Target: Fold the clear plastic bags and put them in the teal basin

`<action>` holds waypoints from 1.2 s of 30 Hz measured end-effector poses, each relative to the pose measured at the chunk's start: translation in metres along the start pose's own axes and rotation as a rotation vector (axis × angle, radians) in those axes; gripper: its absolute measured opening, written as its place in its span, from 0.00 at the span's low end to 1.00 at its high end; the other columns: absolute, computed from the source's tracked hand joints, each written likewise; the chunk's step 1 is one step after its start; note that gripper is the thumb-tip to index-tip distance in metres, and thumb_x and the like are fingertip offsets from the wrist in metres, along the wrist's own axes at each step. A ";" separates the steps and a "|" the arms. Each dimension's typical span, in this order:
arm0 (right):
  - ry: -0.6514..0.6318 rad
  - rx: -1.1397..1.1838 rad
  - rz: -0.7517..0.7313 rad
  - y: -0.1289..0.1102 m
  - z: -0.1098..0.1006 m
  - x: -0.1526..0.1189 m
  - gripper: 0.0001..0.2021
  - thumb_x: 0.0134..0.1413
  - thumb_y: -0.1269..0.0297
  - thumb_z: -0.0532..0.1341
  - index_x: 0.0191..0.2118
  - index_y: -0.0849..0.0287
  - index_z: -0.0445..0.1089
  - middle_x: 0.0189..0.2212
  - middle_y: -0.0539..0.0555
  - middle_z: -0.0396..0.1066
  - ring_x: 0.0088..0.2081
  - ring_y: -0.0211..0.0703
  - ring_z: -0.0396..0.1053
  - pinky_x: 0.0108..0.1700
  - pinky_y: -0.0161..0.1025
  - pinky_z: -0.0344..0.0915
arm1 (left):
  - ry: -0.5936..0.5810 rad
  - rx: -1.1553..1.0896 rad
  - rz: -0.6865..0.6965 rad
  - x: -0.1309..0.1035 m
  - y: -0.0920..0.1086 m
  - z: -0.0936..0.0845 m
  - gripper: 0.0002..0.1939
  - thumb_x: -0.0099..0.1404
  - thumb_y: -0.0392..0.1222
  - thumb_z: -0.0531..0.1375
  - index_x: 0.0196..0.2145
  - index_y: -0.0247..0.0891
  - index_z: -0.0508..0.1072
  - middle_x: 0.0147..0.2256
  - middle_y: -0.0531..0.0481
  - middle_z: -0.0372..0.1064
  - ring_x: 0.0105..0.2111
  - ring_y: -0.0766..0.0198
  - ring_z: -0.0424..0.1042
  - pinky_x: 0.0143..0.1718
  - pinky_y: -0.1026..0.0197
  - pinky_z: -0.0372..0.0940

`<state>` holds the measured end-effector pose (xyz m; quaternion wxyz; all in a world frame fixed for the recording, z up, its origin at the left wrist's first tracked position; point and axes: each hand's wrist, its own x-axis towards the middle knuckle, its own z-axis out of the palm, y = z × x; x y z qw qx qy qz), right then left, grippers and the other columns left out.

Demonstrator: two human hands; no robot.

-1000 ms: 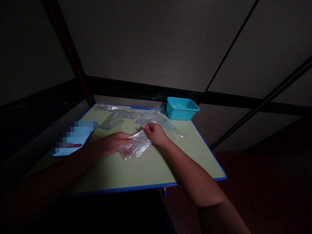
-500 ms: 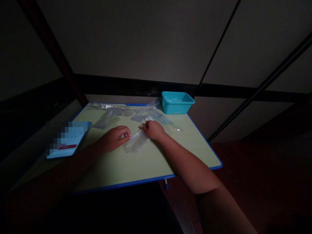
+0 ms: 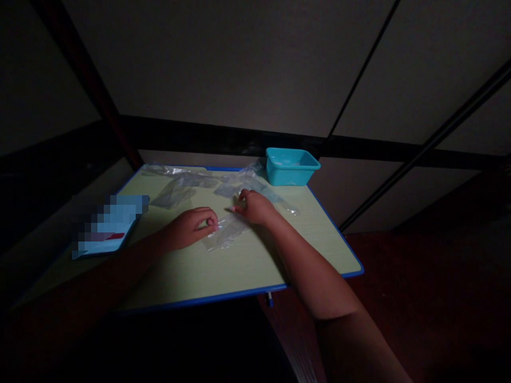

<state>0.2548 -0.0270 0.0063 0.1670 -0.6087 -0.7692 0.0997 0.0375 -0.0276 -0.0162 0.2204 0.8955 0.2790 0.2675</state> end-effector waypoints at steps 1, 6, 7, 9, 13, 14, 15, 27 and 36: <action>-0.007 0.051 -0.069 0.001 -0.004 0.000 0.16 0.49 0.57 0.62 0.39 0.63 0.68 0.32 0.55 0.69 0.29 0.37 0.63 0.31 0.32 0.54 | 0.006 0.008 -0.003 0.000 -0.001 0.000 0.04 0.59 0.38 0.56 0.28 0.36 0.69 0.27 0.52 0.64 0.30 0.65 0.65 0.33 0.64 0.59; -0.206 0.218 -0.521 -0.001 -0.015 -0.002 0.06 0.47 0.68 0.64 0.34 0.62 0.72 0.30 0.52 0.67 0.36 0.39 0.62 0.42 0.35 0.55 | 0.063 0.066 0.016 0.002 -0.005 -0.005 0.06 0.59 0.36 0.54 0.30 0.36 0.70 0.28 0.51 0.66 0.31 0.64 0.66 0.34 0.63 0.59; -0.246 0.210 -0.559 -0.003 -0.014 -0.003 0.06 0.46 0.69 0.65 0.34 0.62 0.72 0.30 0.52 0.67 0.37 0.39 0.61 0.43 0.36 0.54 | 0.061 0.065 0.014 0.003 -0.005 -0.006 0.06 0.60 0.37 0.53 0.30 0.36 0.70 0.29 0.50 0.67 0.32 0.63 0.66 0.35 0.63 0.59; -0.299 0.172 -0.562 -0.006 -0.009 -0.005 0.09 0.44 0.69 0.66 0.35 0.61 0.73 0.30 0.51 0.65 0.38 0.40 0.60 0.45 0.37 0.53 | 0.040 0.037 -0.005 0.003 -0.006 -0.007 0.08 0.61 0.37 0.52 0.32 0.36 0.71 0.30 0.50 0.68 0.32 0.64 0.66 0.35 0.63 0.60; -0.313 0.112 -0.486 -0.007 0.003 -0.006 0.11 0.42 0.68 0.68 0.36 0.59 0.73 0.32 0.52 0.62 0.40 0.42 0.58 0.45 0.38 0.51 | -0.011 -0.047 -0.070 0.002 -0.007 -0.006 0.09 0.59 0.37 0.53 0.35 0.35 0.73 0.31 0.50 0.69 0.31 0.65 0.66 0.33 0.65 0.60; -0.307 0.107 -0.471 -0.007 0.006 -0.005 0.11 0.42 0.67 0.68 0.35 0.59 0.72 0.32 0.52 0.61 0.40 0.42 0.57 0.45 0.38 0.51 | -0.019 -0.062 -0.083 0.002 -0.007 -0.005 0.09 0.59 0.37 0.54 0.35 0.35 0.73 0.31 0.50 0.69 0.30 0.66 0.66 0.33 0.65 0.60; -0.304 0.103 -0.461 -0.006 0.007 -0.005 0.10 0.42 0.67 0.68 0.35 0.59 0.72 0.32 0.52 0.61 0.40 0.42 0.57 0.44 0.38 0.51 | -0.026 -0.074 -0.095 0.002 -0.007 -0.005 0.09 0.58 0.37 0.55 0.35 0.35 0.73 0.30 0.51 0.69 0.29 0.66 0.65 0.32 0.66 0.60; -0.336 0.091 -0.453 -0.011 0.007 -0.005 0.04 0.44 0.71 0.66 0.29 0.61 0.71 0.30 0.51 0.61 0.39 0.41 0.58 0.44 0.37 0.51 | -0.084 -0.155 -0.142 0.001 0.000 -0.006 0.10 0.59 0.38 0.55 0.35 0.34 0.74 0.22 0.55 0.62 0.22 0.70 0.58 0.24 0.69 0.53; -0.320 0.168 -0.540 -0.011 0.004 -0.002 0.02 0.47 0.70 0.64 0.28 0.61 0.70 0.27 0.50 0.64 0.36 0.39 0.60 0.44 0.36 0.52 | -0.114 -0.164 -0.179 0.001 -0.003 -0.004 0.10 0.59 0.41 0.55 0.33 0.34 0.74 0.20 0.57 0.56 0.21 0.70 0.56 0.21 0.68 0.49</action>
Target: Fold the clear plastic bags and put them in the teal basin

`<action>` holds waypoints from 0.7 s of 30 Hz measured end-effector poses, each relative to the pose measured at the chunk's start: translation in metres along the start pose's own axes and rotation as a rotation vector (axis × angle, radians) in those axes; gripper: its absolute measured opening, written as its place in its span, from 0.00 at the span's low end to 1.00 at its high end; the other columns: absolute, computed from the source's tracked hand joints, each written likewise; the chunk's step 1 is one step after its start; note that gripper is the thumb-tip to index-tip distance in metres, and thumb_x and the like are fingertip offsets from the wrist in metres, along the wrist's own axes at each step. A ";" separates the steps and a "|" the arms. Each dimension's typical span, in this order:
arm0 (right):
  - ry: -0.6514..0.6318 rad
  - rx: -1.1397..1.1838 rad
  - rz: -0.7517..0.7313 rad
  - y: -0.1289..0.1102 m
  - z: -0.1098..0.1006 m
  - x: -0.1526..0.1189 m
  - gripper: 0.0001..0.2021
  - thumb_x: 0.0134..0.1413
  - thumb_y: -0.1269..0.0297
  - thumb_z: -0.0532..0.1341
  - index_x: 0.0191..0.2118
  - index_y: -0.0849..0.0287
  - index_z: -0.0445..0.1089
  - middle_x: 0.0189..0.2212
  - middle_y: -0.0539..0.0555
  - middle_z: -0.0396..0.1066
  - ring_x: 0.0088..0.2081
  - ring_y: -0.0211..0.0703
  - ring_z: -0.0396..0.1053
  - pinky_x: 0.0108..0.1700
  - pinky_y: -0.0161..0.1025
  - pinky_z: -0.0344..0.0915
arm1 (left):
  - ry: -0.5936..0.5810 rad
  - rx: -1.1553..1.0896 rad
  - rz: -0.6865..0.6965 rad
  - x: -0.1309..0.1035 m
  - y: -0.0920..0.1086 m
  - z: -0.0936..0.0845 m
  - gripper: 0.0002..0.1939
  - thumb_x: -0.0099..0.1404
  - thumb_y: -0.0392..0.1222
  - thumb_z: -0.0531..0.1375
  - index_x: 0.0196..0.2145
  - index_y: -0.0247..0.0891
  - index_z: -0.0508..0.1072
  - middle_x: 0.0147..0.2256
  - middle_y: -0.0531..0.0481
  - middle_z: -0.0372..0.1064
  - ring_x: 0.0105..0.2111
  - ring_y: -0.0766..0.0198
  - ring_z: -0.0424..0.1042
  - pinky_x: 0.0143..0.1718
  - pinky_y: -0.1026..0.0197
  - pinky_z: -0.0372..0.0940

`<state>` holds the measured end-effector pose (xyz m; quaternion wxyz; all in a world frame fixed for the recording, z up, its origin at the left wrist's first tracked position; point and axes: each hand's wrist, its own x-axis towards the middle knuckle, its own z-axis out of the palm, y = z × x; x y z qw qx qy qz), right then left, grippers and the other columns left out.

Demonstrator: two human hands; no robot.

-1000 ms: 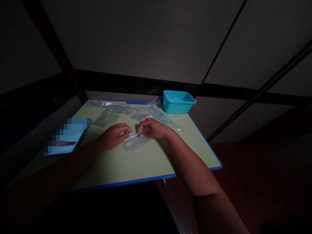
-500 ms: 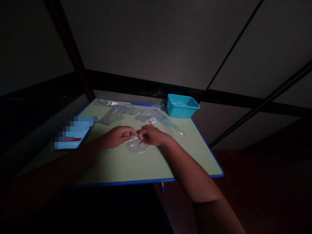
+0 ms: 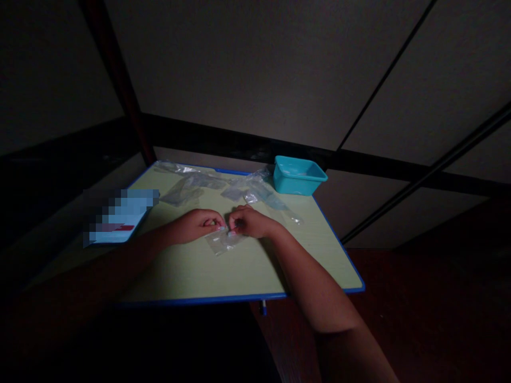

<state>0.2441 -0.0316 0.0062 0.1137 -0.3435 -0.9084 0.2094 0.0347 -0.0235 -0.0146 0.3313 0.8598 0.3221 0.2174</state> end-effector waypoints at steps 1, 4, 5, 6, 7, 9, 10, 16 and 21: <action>0.014 0.011 -0.006 0.001 0.001 0.000 0.02 0.47 0.70 0.64 0.28 0.62 0.70 0.27 0.50 0.64 0.35 0.39 0.60 0.43 0.35 0.53 | 0.004 -0.006 -0.005 0.000 0.001 0.000 0.10 0.59 0.41 0.56 0.33 0.34 0.74 0.19 0.57 0.56 0.20 0.70 0.55 0.21 0.68 0.49; 0.053 0.020 -0.010 0.004 0.003 0.001 0.03 0.47 0.70 0.64 0.28 0.63 0.70 0.27 0.51 0.64 0.35 0.39 0.61 0.42 0.35 0.53 | 0.008 -0.037 -0.015 0.000 0.003 0.001 0.08 0.58 0.40 0.57 0.33 0.34 0.72 0.20 0.58 0.56 0.21 0.70 0.55 0.21 0.69 0.49; 0.058 0.015 -0.007 0.004 0.004 0.001 0.02 0.46 0.70 0.64 0.28 0.63 0.70 0.27 0.51 0.64 0.34 0.39 0.61 0.42 0.35 0.53 | 0.005 -0.043 -0.009 0.000 0.003 0.001 0.07 0.57 0.39 0.57 0.33 0.34 0.72 0.20 0.57 0.57 0.21 0.70 0.56 0.21 0.69 0.50; 0.059 0.006 -0.003 0.004 0.004 0.002 0.02 0.46 0.71 0.64 0.28 0.63 0.70 0.27 0.51 0.64 0.34 0.39 0.61 0.42 0.35 0.53 | -0.002 -0.045 0.006 0.000 0.003 0.001 0.07 0.57 0.38 0.57 0.33 0.34 0.72 0.21 0.57 0.59 0.22 0.70 0.56 0.22 0.69 0.51; 0.057 -0.004 0.003 0.004 0.005 0.002 0.02 0.46 0.71 0.64 0.28 0.62 0.70 0.27 0.51 0.64 0.34 0.39 0.61 0.42 0.36 0.53 | -0.012 -0.043 0.030 0.000 0.003 0.001 0.06 0.57 0.38 0.57 0.33 0.35 0.72 0.22 0.56 0.61 0.23 0.70 0.58 0.23 0.69 0.52; 0.049 -0.025 0.018 0.003 0.006 0.002 0.03 0.45 0.70 0.65 0.29 0.62 0.70 0.27 0.51 0.65 0.35 0.39 0.61 0.43 0.36 0.53 | -0.038 -0.031 0.098 0.000 0.003 0.000 0.06 0.58 0.37 0.57 0.34 0.35 0.73 0.27 0.53 0.66 0.26 0.69 0.62 0.27 0.68 0.56; 0.047 -0.034 0.028 0.002 0.006 0.002 0.04 0.45 0.69 0.65 0.29 0.61 0.70 0.28 0.51 0.66 0.35 0.40 0.61 0.43 0.36 0.53 | -0.054 -0.021 0.137 0.000 0.002 0.000 0.07 0.58 0.38 0.57 0.34 0.36 0.74 0.30 0.51 0.68 0.28 0.68 0.64 0.30 0.67 0.57; 0.156 -0.077 0.202 0.004 -0.002 -0.002 0.11 0.43 0.63 0.67 0.34 0.63 0.70 0.30 0.53 0.67 0.35 0.40 0.62 0.39 0.34 0.56 | -0.081 0.061 0.259 0.001 -0.001 -0.001 0.08 0.61 0.39 0.58 0.33 0.37 0.76 0.32 0.48 0.70 0.35 0.65 0.68 0.38 0.65 0.59; 0.130 -0.098 0.578 0.010 -0.016 -0.011 0.16 0.47 0.58 0.64 0.39 0.64 0.69 0.29 0.53 0.70 0.28 0.37 0.63 0.29 0.31 0.56 | -0.053 0.088 0.243 0.001 0.002 -0.001 0.07 0.61 0.39 0.58 0.32 0.37 0.76 0.32 0.49 0.71 0.35 0.64 0.68 0.39 0.64 0.60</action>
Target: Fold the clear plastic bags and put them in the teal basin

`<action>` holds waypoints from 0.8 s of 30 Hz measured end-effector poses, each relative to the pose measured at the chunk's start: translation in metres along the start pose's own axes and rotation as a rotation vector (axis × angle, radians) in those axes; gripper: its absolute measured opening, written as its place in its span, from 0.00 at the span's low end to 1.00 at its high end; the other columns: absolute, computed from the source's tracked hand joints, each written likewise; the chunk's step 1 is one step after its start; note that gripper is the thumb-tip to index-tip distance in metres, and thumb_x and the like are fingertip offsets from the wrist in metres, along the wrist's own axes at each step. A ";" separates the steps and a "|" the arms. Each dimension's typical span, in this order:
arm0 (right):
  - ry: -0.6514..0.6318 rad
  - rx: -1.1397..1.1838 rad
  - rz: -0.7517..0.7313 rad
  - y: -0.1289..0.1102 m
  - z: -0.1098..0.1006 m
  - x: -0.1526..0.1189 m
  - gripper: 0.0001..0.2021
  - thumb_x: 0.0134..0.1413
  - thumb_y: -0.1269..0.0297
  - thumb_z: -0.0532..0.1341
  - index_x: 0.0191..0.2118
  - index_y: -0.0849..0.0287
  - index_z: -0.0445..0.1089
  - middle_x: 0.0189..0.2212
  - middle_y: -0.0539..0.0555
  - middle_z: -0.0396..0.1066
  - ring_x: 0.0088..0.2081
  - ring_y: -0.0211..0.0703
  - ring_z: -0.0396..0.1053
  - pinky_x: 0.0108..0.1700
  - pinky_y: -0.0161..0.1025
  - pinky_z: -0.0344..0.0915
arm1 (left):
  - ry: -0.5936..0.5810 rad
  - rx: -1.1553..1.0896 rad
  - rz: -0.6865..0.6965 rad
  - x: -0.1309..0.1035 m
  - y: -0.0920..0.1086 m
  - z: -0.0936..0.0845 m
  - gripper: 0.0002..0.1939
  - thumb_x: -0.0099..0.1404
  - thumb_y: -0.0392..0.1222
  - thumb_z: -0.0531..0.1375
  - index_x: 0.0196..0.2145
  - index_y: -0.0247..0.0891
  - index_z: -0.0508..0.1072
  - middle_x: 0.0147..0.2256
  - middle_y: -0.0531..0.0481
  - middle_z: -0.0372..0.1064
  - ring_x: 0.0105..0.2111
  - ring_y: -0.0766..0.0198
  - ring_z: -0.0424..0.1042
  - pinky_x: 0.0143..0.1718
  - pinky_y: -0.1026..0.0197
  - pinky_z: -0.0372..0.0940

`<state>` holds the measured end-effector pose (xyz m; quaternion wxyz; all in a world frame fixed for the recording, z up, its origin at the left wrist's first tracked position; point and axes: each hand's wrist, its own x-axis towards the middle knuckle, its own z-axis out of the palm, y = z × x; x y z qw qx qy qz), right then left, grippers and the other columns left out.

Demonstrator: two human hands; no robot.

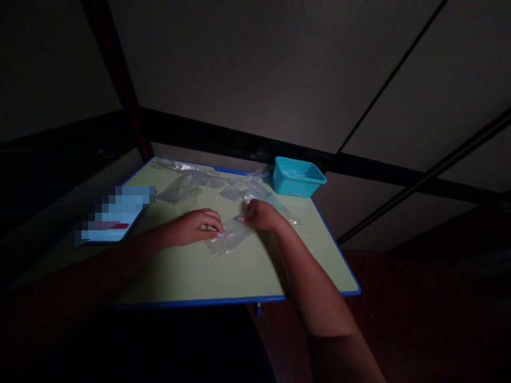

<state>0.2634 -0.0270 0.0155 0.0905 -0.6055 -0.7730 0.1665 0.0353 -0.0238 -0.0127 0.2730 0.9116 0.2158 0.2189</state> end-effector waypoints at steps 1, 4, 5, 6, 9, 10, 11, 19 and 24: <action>-0.047 -0.025 0.034 0.001 -0.003 -0.001 0.17 0.46 0.58 0.64 0.40 0.64 0.69 0.30 0.54 0.71 0.28 0.37 0.64 0.29 0.31 0.56 | 0.021 0.010 -0.002 0.000 0.001 0.000 0.07 0.61 0.40 0.57 0.33 0.37 0.75 0.32 0.49 0.71 0.35 0.64 0.68 0.39 0.64 0.60; -0.141 -0.100 0.094 0.003 -0.008 -0.002 0.17 0.44 0.60 0.66 0.40 0.64 0.69 0.32 0.55 0.72 0.30 0.39 0.66 0.29 0.32 0.57 | 0.109 0.047 0.026 -0.001 0.006 0.001 0.08 0.61 0.40 0.57 0.36 0.37 0.74 0.34 0.47 0.69 0.38 0.62 0.67 0.41 0.62 0.60; -0.153 -0.124 0.107 0.003 -0.008 -0.002 0.18 0.43 0.59 0.66 0.40 0.64 0.70 0.33 0.55 0.72 0.31 0.39 0.66 0.29 0.32 0.56 | 0.121 0.060 0.044 -0.001 0.009 0.001 0.08 0.61 0.40 0.58 0.37 0.37 0.74 0.36 0.46 0.68 0.39 0.62 0.66 0.42 0.61 0.60; -0.158 -0.147 0.116 0.002 -0.008 -0.002 0.18 0.42 0.59 0.67 0.39 0.63 0.70 0.33 0.56 0.72 0.31 0.40 0.66 0.28 0.32 0.56 | 0.115 0.073 0.067 -0.002 0.011 0.002 0.09 0.61 0.41 0.58 0.38 0.37 0.74 0.37 0.46 0.68 0.40 0.61 0.66 0.43 0.61 0.60; -0.161 -0.204 0.124 0.001 -0.005 -0.001 0.16 0.41 0.58 0.66 0.36 0.63 0.71 0.31 0.56 0.72 0.29 0.40 0.65 0.27 0.33 0.55 | 0.023 0.122 0.125 -0.003 0.017 0.003 0.11 0.61 0.42 0.58 0.41 0.39 0.74 0.40 0.46 0.67 0.42 0.60 0.65 0.45 0.60 0.59; -0.166 -0.214 0.120 0.001 -0.004 -0.001 0.15 0.42 0.58 0.66 0.35 0.63 0.72 0.30 0.55 0.72 0.28 0.39 0.65 0.26 0.33 0.54 | -0.005 0.139 0.134 -0.003 0.019 0.004 0.11 0.61 0.42 0.58 0.41 0.40 0.74 0.40 0.46 0.67 0.42 0.60 0.65 0.45 0.60 0.59; -0.176 -0.215 0.113 0.001 -0.004 0.000 0.14 0.42 0.58 0.66 0.34 0.63 0.72 0.29 0.55 0.72 0.28 0.39 0.64 0.26 0.32 0.54 | -0.023 0.153 0.142 -0.003 0.019 0.005 0.10 0.61 0.42 0.58 0.41 0.40 0.74 0.40 0.47 0.68 0.41 0.60 0.65 0.45 0.60 0.59; -0.159 -0.107 0.018 0.001 -0.005 0.000 0.14 0.46 0.57 0.64 0.32 0.65 0.70 0.26 0.52 0.69 0.26 0.35 0.60 0.26 0.31 0.54 | -0.045 0.214 0.162 -0.004 0.018 0.007 0.09 0.62 0.41 0.57 0.39 0.41 0.74 0.39 0.48 0.69 0.41 0.60 0.66 0.45 0.60 0.58; -0.159 0.079 0.013 0.001 -0.003 0.000 0.14 0.46 0.57 0.63 0.33 0.65 0.67 0.25 0.51 0.68 0.25 0.35 0.61 0.25 0.31 0.55 | -0.048 0.230 0.146 -0.005 0.019 0.006 0.11 0.62 0.41 0.57 0.42 0.41 0.73 0.40 0.48 0.69 0.42 0.60 0.66 0.46 0.60 0.58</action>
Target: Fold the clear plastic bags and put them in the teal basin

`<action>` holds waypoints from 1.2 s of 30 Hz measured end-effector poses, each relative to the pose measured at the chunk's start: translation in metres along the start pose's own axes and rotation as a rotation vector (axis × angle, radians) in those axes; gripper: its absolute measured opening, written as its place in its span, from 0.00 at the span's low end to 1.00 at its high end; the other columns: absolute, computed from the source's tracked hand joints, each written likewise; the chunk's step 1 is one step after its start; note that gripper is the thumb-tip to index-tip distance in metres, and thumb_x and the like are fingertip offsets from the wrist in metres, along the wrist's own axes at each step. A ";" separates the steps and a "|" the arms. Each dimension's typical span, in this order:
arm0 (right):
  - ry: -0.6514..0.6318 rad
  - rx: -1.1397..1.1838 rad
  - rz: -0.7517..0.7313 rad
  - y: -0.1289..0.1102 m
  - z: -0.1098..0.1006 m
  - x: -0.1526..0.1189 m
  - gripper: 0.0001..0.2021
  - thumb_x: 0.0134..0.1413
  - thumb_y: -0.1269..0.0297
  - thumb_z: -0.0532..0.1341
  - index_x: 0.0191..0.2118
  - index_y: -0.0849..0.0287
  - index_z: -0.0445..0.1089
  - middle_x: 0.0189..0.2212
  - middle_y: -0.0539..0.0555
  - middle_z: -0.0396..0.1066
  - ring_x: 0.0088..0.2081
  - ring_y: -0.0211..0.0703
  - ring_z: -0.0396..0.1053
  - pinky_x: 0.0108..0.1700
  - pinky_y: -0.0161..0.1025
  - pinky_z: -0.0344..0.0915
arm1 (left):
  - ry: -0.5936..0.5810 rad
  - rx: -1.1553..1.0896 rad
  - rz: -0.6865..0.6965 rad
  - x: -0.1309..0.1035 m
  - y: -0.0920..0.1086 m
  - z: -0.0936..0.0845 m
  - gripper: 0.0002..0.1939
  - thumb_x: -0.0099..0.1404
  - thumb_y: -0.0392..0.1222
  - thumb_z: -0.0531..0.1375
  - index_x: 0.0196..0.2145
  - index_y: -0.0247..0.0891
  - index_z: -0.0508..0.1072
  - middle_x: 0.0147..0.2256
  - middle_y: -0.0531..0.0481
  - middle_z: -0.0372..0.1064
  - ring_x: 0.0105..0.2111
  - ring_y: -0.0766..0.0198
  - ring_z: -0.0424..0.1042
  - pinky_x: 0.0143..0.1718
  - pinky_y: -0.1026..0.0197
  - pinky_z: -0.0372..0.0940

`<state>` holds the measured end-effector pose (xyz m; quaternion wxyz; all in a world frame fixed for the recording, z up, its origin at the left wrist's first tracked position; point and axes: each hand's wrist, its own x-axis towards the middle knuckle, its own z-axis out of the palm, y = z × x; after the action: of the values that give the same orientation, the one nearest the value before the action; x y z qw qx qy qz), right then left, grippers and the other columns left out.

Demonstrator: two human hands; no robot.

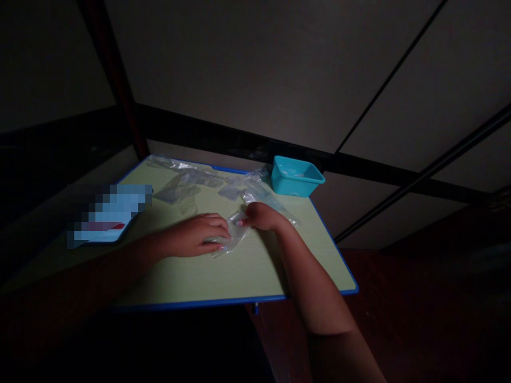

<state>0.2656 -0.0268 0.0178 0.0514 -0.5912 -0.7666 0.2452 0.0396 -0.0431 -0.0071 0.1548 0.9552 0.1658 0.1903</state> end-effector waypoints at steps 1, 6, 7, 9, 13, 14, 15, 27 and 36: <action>-0.025 0.055 0.005 0.000 0.001 0.000 0.13 0.46 0.58 0.62 0.32 0.64 0.66 0.23 0.51 0.67 0.24 0.34 0.61 0.25 0.31 0.55 | -0.003 0.005 0.001 0.000 0.000 0.000 0.12 0.62 0.41 0.57 0.44 0.41 0.72 0.41 0.47 0.69 0.42 0.60 0.66 0.46 0.60 0.58; -0.061 0.239 -0.050 0.001 0.003 -0.001 0.10 0.44 0.61 0.61 0.27 0.61 0.60 0.20 0.47 0.63 0.21 0.33 0.59 0.24 0.31 0.55 | -0.010 0.022 -0.001 0.000 0.000 0.002 0.12 0.62 0.42 0.57 0.43 0.41 0.73 0.40 0.48 0.69 0.42 0.60 0.65 0.46 0.60 0.58; -0.065 0.264 -0.075 0.000 0.004 -0.001 0.10 0.44 0.61 0.61 0.27 0.61 0.60 0.20 0.46 0.62 0.21 0.33 0.58 0.24 0.32 0.55 | -0.007 0.025 -0.003 0.000 0.000 0.002 0.11 0.62 0.42 0.57 0.43 0.41 0.73 0.40 0.48 0.69 0.42 0.60 0.65 0.46 0.60 0.58; -0.079 0.318 -0.125 -0.001 0.004 -0.002 0.10 0.43 0.61 0.60 0.27 0.60 0.59 0.20 0.45 0.61 0.22 0.33 0.57 0.24 0.32 0.55 | -0.007 0.026 -0.006 0.000 0.000 0.002 0.11 0.62 0.41 0.57 0.43 0.41 0.73 0.41 0.48 0.69 0.42 0.60 0.65 0.46 0.59 0.58; -0.073 0.415 -0.218 -0.003 0.008 -0.003 0.11 0.44 0.61 0.61 0.27 0.60 0.58 0.21 0.45 0.59 0.23 0.33 0.57 0.25 0.32 0.55 | -0.001 0.008 0.002 0.000 -0.001 0.002 0.12 0.62 0.41 0.57 0.44 0.43 0.73 0.40 0.48 0.68 0.41 0.61 0.66 0.45 0.60 0.58; -0.077 0.441 -0.243 -0.004 0.009 -0.003 0.11 0.44 0.60 0.61 0.28 0.60 0.58 0.21 0.45 0.59 0.23 0.33 0.57 0.25 0.32 0.55 | 0.000 0.008 0.008 0.000 -0.001 0.002 0.12 0.62 0.41 0.57 0.44 0.43 0.73 0.40 0.49 0.68 0.41 0.61 0.66 0.45 0.60 0.58; -0.085 0.467 -0.270 -0.004 0.010 -0.004 0.11 0.45 0.60 0.61 0.28 0.60 0.58 0.22 0.45 0.59 0.24 0.33 0.57 0.26 0.32 0.55 | -0.002 0.013 0.014 0.000 -0.002 0.002 0.12 0.62 0.41 0.57 0.44 0.44 0.73 0.41 0.48 0.68 0.41 0.61 0.66 0.45 0.60 0.58; -0.228 0.648 -0.437 -0.015 0.017 -0.007 0.11 0.49 0.63 0.62 0.28 0.61 0.59 0.24 0.45 0.59 0.26 0.32 0.57 0.29 0.31 0.55 | 0.013 0.013 0.024 -0.001 -0.001 0.003 0.13 0.62 0.41 0.57 0.44 0.43 0.74 0.42 0.48 0.68 0.43 0.60 0.66 0.45 0.59 0.58; -0.285 0.656 -0.445 -0.017 0.016 -0.007 0.17 0.57 0.49 0.53 0.32 0.61 0.62 0.23 0.47 0.59 0.24 0.33 0.57 0.27 0.32 0.55 | 0.067 -0.086 0.036 0.001 -0.003 0.005 0.09 0.61 0.41 0.58 0.39 0.42 0.75 0.41 0.47 0.69 0.44 0.59 0.66 0.47 0.59 0.59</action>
<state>0.2464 -0.0411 0.0130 0.1822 -0.3234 -0.7563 0.5387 0.0416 -0.0415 -0.0122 0.1864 0.9436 0.1451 0.2320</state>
